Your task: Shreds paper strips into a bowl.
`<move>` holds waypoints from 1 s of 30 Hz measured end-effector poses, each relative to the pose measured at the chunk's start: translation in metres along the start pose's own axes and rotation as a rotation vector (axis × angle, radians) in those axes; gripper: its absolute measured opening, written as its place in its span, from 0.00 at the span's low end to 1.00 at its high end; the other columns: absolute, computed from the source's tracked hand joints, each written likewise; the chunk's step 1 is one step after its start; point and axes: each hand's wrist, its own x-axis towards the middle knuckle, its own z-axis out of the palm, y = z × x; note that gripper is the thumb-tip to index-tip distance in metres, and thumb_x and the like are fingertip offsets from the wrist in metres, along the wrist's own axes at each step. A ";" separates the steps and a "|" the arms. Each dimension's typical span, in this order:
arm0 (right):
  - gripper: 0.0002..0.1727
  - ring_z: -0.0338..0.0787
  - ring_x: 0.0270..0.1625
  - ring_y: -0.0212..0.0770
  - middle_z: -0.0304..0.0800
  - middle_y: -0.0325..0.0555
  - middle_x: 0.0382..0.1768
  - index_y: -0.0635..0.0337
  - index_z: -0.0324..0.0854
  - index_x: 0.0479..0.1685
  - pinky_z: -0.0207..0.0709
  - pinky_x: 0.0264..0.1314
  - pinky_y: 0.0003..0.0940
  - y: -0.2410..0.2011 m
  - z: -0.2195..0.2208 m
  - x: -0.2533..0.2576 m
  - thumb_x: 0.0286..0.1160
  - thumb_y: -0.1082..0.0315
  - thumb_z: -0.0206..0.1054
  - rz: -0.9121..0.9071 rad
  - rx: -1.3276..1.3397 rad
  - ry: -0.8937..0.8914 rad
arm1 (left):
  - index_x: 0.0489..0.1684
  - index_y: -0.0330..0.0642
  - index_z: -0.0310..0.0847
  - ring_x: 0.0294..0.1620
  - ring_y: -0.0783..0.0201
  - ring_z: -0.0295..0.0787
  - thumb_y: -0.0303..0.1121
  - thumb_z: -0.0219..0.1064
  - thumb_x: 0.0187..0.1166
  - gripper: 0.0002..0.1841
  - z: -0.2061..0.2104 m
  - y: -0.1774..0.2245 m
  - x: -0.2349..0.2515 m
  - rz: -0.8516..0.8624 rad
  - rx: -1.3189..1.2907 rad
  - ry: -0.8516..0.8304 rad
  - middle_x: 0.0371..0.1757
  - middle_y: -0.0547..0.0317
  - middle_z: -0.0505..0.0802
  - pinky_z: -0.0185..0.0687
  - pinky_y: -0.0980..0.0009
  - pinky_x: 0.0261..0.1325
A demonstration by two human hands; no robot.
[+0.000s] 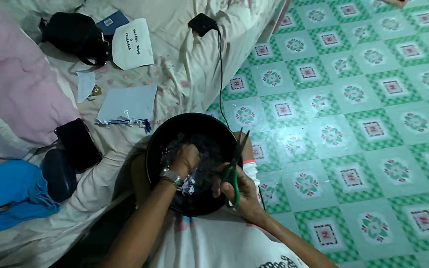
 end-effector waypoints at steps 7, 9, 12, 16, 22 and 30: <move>0.27 0.86 0.27 0.18 0.85 0.20 0.26 0.58 0.76 0.52 0.83 0.31 0.17 -0.051 -0.026 -0.005 0.70 0.45 0.73 0.404 -0.226 0.000 | 0.42 0.30 0.88 0.36 0.60 0.82 0.36 0.71 0.82 0.13 -0.015 -0.026 -0.038 0.105 -0.474 0.155 0.36 0.47 0.89 0.79 0.59 0.48; 0.39 0.82 0.27 0.17 0.82 0.24 0.26 0.64 0.77 0.56 0.79 0.33 0.17 -0.058 -0.030 -0.011 0.65 0.33 0.70 0.507 -0.389 -0.104 | 0.37 0.32 0.88 0.26 0.76 0.76 0.29 0.74 0.78 0.07 -0.011 -0.030 -0.045 0.161 -0.701 0.209 0.27 0.62 0.87 0.75 0.77 0.37; 0.46 0.79 0.27 0.21 0.82 0.32 0.28 0.67 0.79 0.59 0.75 0.31 0.20 -0.064 -0.030 -0.017 0.64 0.26 0.65 0.618 -0.547 -0.259 | 0.28 0.35 0.86 0.19 0.84 0.75 0.19 0.71 0.75 0.06 -0.006 -0.030 -0.051 0.275 -0.958 0.297 0.19 0.72 0.85 0.74 0.86 0.29; 0.45 0.81 0.31 0.30 0.84 0.40 0.32 0.66 0.79 0.60 0.76 0.37 0.31 -0.067 -0.025 -0.013 0.67 0.28 0.64 0.685 -0.617 -0.358 | 0.26 0.38 0.86 0.18 0.83 0.77 0.16 0.68 0.75 0.09 -0.006 -0.025 -0.059 0.338 -1.116 0.331 0.19 0.72 0.87 0.76 0.86 0.28; 0.45 0.81 0.29 0.27 0.83 0.37 0.30 0.66 0.78 0.61 0.77 0.35 0.28 -0.064 -0.014 0.000 0.67 0.27 0.64 0.661 -0.597 -0.373 | 0.27 0.40 0.86 0.20 0.85 0.77 0.20 0.70 0.75 0.07 0.001 -0.020 -0.070 0.382 -1.050 0.254 0.20 0.75 0.86 0.76 0.87 0.29; 0.28 0.76 0.19 0.20 0.76 0.29 0.19 0.62 0.80 0.43 0.72 0.24 0.17 -0.055 -0.008 0.000 0.73 0.41 0.70 0.615 -0.499 -0.275 | 0.25 0.42 0.86 0.19 0.85 0.78 0.20 0.70 0.74 0.09 0.002 -0.024 -0.073 0.388 -1.070 0.229 0.19 0.77 0.86 0.77 0.87 0.29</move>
